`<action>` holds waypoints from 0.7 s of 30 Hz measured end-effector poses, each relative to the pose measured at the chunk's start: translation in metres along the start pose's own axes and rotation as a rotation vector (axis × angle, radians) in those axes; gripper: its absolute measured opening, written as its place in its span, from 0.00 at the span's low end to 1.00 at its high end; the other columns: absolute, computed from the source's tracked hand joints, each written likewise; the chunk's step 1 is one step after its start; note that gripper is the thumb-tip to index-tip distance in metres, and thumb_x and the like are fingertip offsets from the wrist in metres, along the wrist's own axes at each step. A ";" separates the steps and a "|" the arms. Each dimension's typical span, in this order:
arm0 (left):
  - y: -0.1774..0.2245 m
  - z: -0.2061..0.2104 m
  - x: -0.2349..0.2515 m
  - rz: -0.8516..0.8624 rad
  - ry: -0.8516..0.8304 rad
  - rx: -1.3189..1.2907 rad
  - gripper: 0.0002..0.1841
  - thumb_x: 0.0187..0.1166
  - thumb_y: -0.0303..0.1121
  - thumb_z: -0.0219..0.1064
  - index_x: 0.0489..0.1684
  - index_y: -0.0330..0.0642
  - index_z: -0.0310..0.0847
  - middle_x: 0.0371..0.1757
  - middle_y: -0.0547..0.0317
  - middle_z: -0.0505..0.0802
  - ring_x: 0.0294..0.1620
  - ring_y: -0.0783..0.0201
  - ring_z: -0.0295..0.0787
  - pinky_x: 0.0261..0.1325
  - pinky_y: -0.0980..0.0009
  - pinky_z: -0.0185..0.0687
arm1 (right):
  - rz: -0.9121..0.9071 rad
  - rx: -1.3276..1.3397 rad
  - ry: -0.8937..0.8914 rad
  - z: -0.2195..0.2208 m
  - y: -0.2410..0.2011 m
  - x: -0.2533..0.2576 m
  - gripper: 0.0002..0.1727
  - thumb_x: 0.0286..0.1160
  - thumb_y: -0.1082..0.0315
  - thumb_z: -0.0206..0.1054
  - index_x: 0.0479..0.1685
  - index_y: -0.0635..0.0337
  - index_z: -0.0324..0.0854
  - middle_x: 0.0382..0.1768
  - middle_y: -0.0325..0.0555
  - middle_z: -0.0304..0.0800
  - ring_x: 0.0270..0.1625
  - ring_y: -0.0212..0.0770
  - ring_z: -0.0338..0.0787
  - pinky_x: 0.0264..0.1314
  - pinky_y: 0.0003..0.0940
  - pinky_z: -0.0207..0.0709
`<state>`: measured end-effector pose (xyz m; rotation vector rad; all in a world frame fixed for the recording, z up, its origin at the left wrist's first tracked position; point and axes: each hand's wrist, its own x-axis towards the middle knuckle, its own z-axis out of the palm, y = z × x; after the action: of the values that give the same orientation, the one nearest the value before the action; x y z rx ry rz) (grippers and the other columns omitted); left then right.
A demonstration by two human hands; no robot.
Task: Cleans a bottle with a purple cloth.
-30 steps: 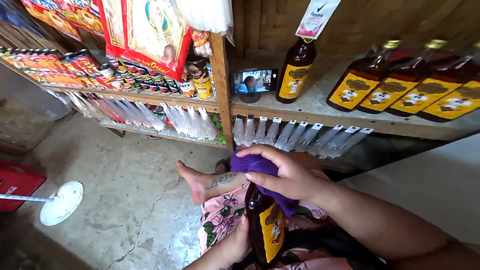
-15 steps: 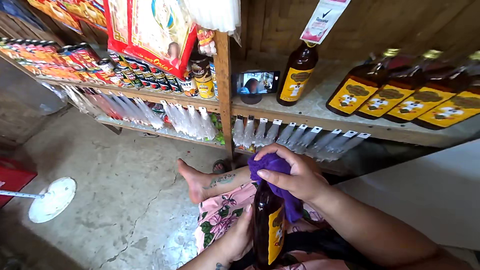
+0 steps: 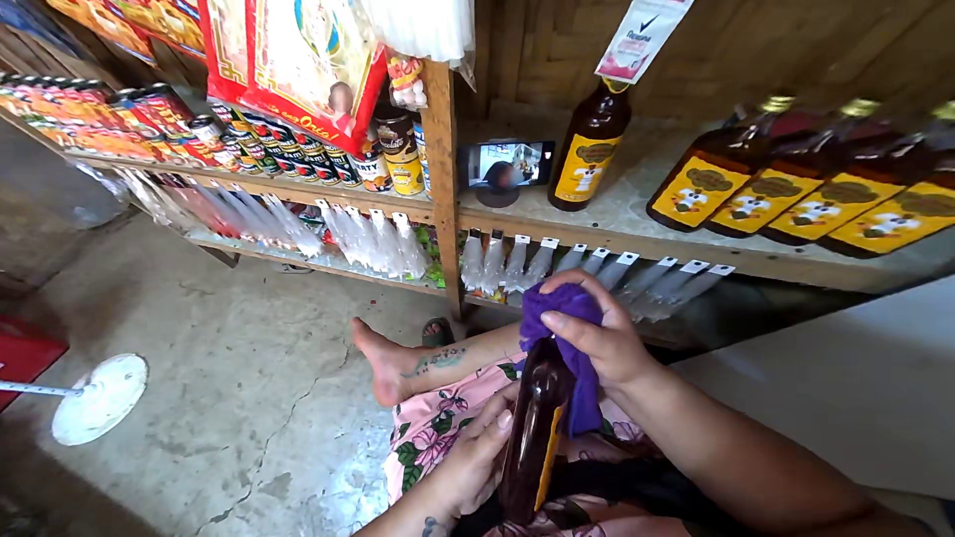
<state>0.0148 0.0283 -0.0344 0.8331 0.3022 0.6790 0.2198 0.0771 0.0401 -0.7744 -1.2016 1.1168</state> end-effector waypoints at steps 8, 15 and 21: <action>0.006 -0.003 0.002 -0.195 0.180 -0.235 0.27 0.71 0.59 0.72 0.60 0.49 0.86 0.48 0.56 0.96 0.48 0.65 0.95 0.53 0.66 0.91 | 0.224 0.273 0.206 -0.006 0.015 0.009 0.13 0.71 0.53 0.69 0.49 0.44 0.81 0.28 0.39 0.89 0.31 0.35 0.91 0.39 0.32 0.89; 0.004 -0.014 -0.002 -0.194 -0.056 -0.450 0.24 0.73 0.55 0.72 0.60 0.51 0.88 0.51 0.56 0.96 0.51 0.65 0.95 0.55 0.67 0.91 | 0.149 0.622 -0.034 -0.015 0.043 0.024 0.14 0.77 0.45 0.62 0.38 0.40 0.86 0.21 0.31 0.84 0.28 0.31 0.88 0.39 0.32 0.86; -0.006 -0.027 -0.004 -0.149 -0.258 -0.549 0.28 0.81 0.55 0.64 0.72 0.48 0.83 0.63 0.48 0.92 0.62 0.54 0.92 0.64 0.56 0.88 | 0.011 0.875 -0.452 -0.016 0.070 0.039 0.17 0.80 0.46 0.59 0.49 0.44 0.87 0.22 0.32 0.84 0.29 0.33 0.87 0.42 0.36 0.84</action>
<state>0.0010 0.0380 -0.0563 0.3600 -0.0594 0.4723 0.2172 0.1372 -0.0155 0.1525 -0.9115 1.6969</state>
